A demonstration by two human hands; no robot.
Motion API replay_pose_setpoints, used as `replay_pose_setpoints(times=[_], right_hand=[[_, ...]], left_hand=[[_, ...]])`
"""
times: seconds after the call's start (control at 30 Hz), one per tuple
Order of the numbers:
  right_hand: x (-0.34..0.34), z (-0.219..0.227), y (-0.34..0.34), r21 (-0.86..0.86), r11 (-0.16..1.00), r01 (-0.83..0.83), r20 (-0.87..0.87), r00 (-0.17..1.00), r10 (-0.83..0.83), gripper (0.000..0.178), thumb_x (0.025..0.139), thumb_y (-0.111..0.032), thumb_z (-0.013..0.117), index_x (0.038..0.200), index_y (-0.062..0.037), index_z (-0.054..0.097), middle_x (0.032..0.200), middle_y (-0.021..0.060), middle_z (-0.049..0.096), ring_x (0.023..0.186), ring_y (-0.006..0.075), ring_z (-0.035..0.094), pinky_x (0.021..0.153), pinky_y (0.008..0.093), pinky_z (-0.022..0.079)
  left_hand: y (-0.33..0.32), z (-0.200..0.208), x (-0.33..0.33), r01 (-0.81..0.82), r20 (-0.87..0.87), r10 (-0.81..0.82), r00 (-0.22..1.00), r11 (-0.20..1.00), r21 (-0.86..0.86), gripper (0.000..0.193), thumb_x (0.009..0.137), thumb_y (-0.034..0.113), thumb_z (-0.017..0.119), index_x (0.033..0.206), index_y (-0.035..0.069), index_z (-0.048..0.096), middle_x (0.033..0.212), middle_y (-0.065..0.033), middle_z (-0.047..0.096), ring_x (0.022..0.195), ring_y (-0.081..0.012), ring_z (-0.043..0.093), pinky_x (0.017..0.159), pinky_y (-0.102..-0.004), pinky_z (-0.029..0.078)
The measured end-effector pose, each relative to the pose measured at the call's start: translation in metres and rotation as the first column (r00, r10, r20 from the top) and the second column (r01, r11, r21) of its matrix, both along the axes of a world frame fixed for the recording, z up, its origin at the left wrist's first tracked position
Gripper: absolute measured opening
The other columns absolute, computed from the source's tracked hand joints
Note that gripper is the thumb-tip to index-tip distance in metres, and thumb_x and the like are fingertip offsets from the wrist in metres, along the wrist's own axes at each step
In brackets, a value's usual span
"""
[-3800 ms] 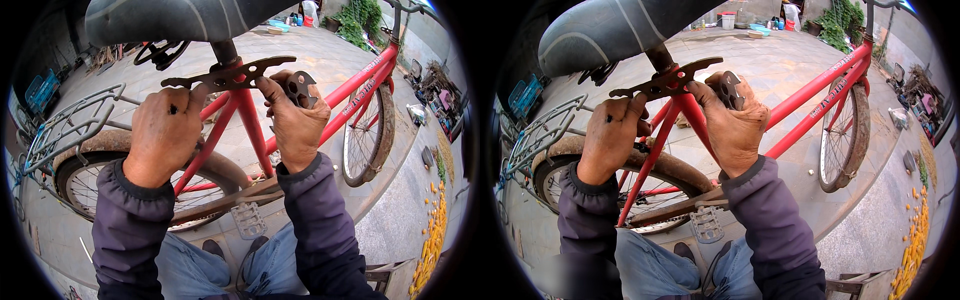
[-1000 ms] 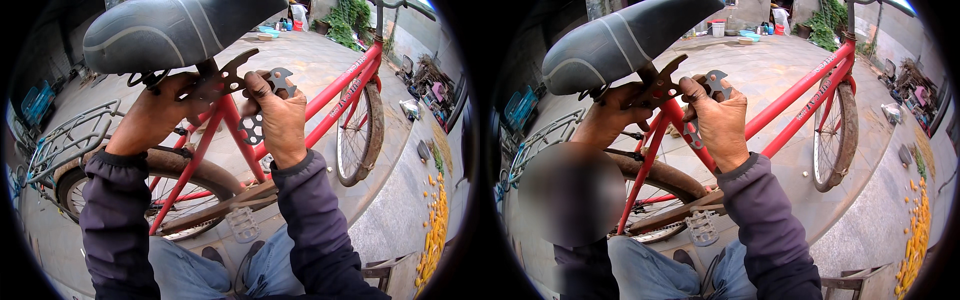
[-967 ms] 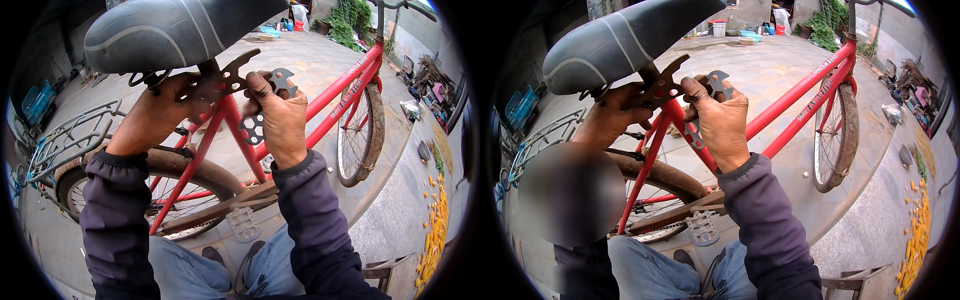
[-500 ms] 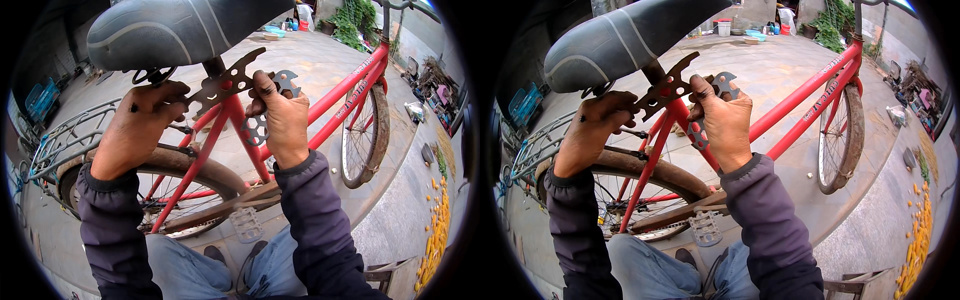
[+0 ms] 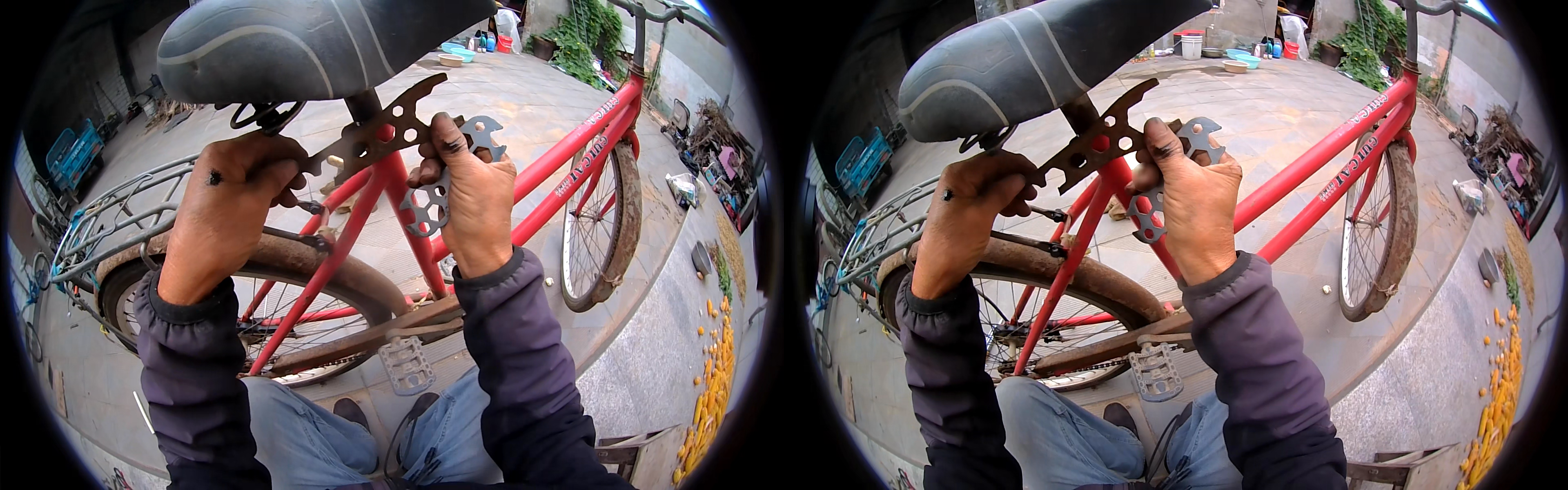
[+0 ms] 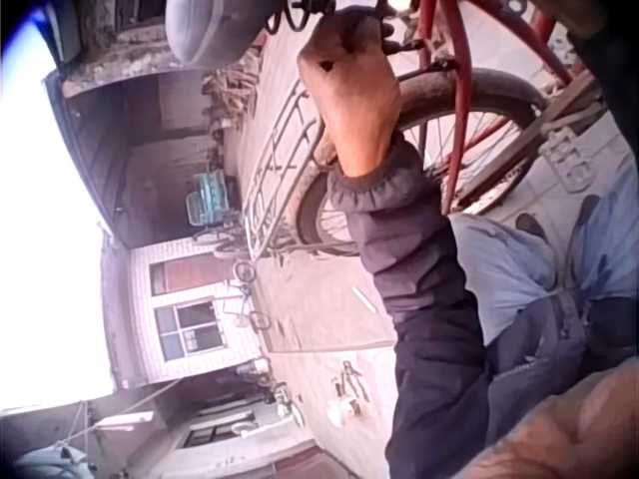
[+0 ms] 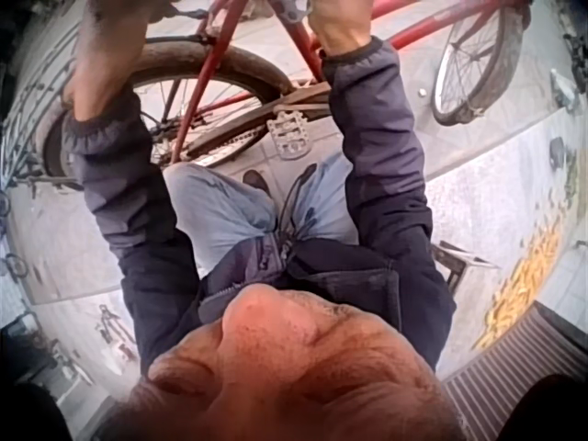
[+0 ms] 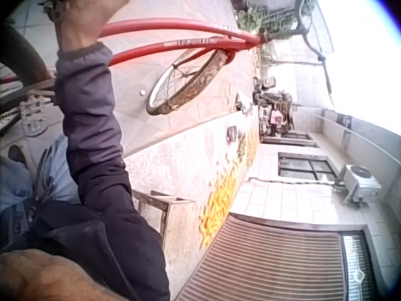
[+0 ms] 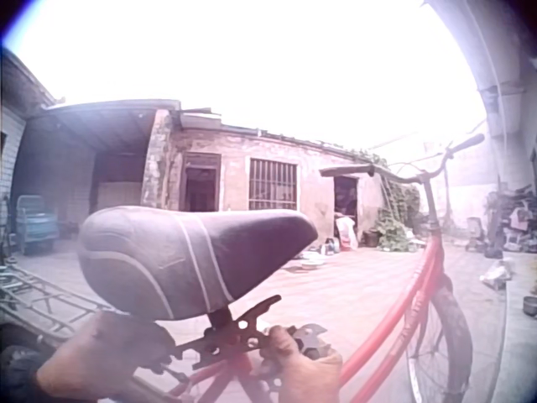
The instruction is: The person uses a multi-tool wrench to tighten the seat post clamp on a red bicycle. They adjust the tool's position multiple times to secure the seat post firmly.
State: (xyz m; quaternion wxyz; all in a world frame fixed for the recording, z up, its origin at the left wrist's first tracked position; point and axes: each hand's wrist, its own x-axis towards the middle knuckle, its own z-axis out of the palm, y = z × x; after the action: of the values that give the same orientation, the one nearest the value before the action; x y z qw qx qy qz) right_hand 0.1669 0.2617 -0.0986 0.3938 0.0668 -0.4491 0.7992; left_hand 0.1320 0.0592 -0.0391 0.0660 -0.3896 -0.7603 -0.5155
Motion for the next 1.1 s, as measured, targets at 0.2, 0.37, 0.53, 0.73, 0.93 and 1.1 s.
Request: replay_pose_setpoints(times=[0.2,0.37,0.53,0.73,0.93,1.1], right_hand=[[0.005,0.002,0.0,-0.008,1.0,0.021,-0.019,1.0,-0.021,0.021,0.082,-0.018,0.069,0.083,0.0001,0.058,0.067,0.0073,0.058,0.05,0.0125,0.054,0.046,0.0273,0.05],[0.012,0.008,0.002,-0.025,0.999,0.025,-0.047,0.999,-0.026,0.021,0.084,-0.019,0.067,0.084,0.0,0.059,0.068,0.0071,0.058,0.051,0.0114,0.052,0.049,0.0284,0.05],[0.01,0.007,0.011,-0.064,0.994,0.091,-0.026,0.995,-0.093,0.021,0.085,-0.018,0.067,0.085,0.0005,0.058,0.07,0.0076,0.058,0.053,0.0113,0.052,0.052,0.0299,0.05],[0.005,0.002,0.013,-0.036,0.995,0.093,-0.01,0.996,-0.094,0.021,0.085,-0.018,0.066,0.086,0.0009,0.058,0.071,0.0081,0.059,0.053,0.0114,0.052,0.051,0.0299,0.049],[0.004,0.001,0.013,-0.089,0.994,0.056,0.027,0.998,-0.054,0.022,0.085,-0.02,0.067,0.086,0.0012,0.059,0.071,0.0083,0.059,0.053,0.0115,0.052,0.052,0.0299,0.049],[0.002,-0.003,0.015,-0.064,0.997,0.043,0.034,0.999,-0.041,0.023,0.085,-0.02,0.067,0.087,0.0017,0.059,0.072,0.0084,0.059,0.053,0.0118,0.052,0.051,0.0285,0.049]], left_hand=[[0.003,-0.007,-0.001,0.094,0.1,-0.113,0.989,0.979,0.181,0.015,0.083,-0.002,0.053,0.093,-0.008,0.062,0.077,-0.0071,0.063,0.066,-0.0101,0.056,0.063,-0.0227,0.047],[0.006,-0.017,-0.012,0.205,0.017,-0.218,0.976,0.936,0.285,0.015,0.083,0.0,0.056,0.095,-0.007,0.062,0.08,-0.0071,0.064,0.066,-0.0098,0.057,0.064,-0.0222,0.047],[0.02,-0.01,-0.01,0.168,0.178,-0.271,0.946,0.879,0.446,0.016,0.085,0.003,0.056,0.097,-0.007,0.062,0.081,-0.008,0.064,0.067,-0.0116,0.06,0.064,-0.0226,0.049],[0.021,-0.019,-0.018,0.046,0.249,-0.164,0.954,0.906,0.421,0.019,0.089,0.007,0.052,0.099,-0.006,0.061,0.083,-0.01,0.065,0.07,-0.0145,0.063,0.066,-0.024,0.051],[0.021,-0.018,-0.017,-0.016,0.259,-0.126,0.958,0.874,0.485,0.023,0.092,0.01,0.047,0.104,-0.006,0.058,0.089,-0.0112,0.065,0.073,-0.0158,0.064,0.069,-0.025,0.052],[0.025,-0.015,-0.013,-0.066,0.285,-0.061,0.957,0.907,0.416,0.024,0.091,0.011,0.048,0.103,-0.006,0.06,0.088,-0.0107,0.066,0.074,-0.0146,0.063,0.067,-0.0239,0.051]])
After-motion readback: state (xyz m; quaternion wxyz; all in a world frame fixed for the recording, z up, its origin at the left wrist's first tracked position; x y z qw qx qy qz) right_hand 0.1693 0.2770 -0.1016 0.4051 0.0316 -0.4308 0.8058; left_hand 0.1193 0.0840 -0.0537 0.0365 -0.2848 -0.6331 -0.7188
